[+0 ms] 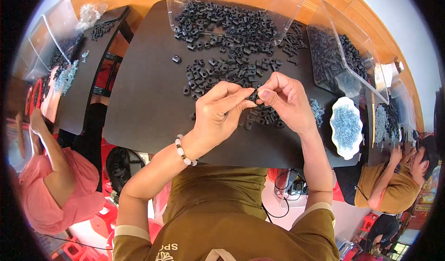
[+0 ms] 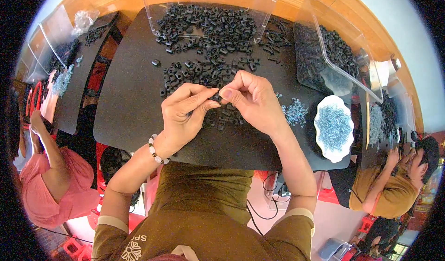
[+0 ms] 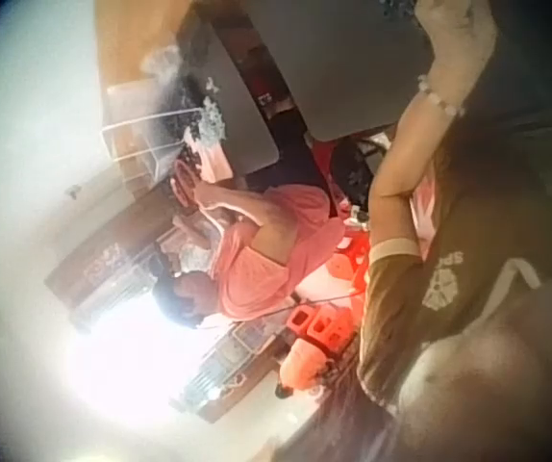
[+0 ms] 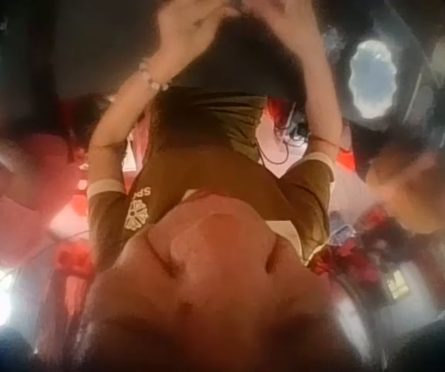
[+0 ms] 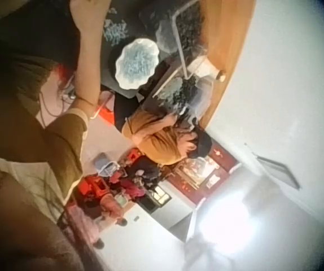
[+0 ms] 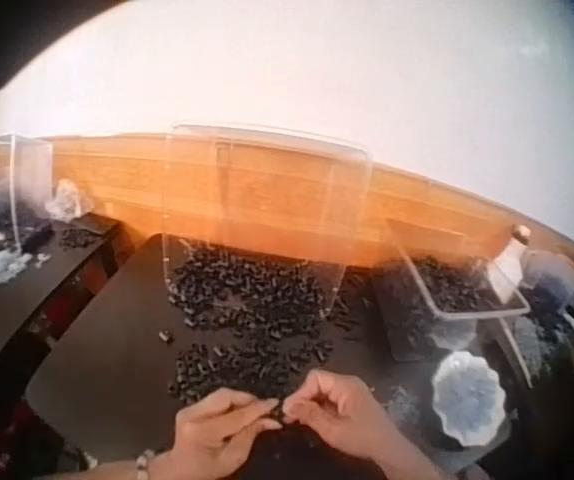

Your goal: The person sorts small plastic parts and rubber parts by hand, inspecting them one by one and placing them into bins or onto a plate.

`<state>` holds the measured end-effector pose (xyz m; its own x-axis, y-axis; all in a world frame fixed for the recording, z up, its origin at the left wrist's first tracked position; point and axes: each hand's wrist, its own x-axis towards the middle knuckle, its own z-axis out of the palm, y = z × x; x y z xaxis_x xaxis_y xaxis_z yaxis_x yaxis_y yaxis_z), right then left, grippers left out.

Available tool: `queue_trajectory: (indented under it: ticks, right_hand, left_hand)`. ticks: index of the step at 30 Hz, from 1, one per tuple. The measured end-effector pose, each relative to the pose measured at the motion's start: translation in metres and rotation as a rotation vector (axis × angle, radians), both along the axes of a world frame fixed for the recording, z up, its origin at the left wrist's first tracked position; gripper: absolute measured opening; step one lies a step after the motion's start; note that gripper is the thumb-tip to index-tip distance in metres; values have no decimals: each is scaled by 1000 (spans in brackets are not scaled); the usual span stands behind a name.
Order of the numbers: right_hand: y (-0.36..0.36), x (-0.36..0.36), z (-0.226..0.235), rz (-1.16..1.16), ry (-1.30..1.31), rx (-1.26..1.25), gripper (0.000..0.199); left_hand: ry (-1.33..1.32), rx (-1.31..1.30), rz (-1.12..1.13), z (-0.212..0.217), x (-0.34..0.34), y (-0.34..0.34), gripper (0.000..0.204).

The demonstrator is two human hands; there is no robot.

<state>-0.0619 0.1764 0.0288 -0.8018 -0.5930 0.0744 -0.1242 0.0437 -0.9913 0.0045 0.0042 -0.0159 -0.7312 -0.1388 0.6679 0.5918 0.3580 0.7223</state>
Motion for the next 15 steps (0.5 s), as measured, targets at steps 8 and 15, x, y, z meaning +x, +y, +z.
queue_trajectory:
  ticks: [8, 15]
  right_hand:
    - [-2, 2, -6, -43, 146, 97, 17]
    - [-8, 11, 3, -81, 250, 293, 18]
  left_hand:
    - [53, -114, 45, -5, 0, 1, 36]
    - [133, -237, 93, -7, 0, -1, 36]
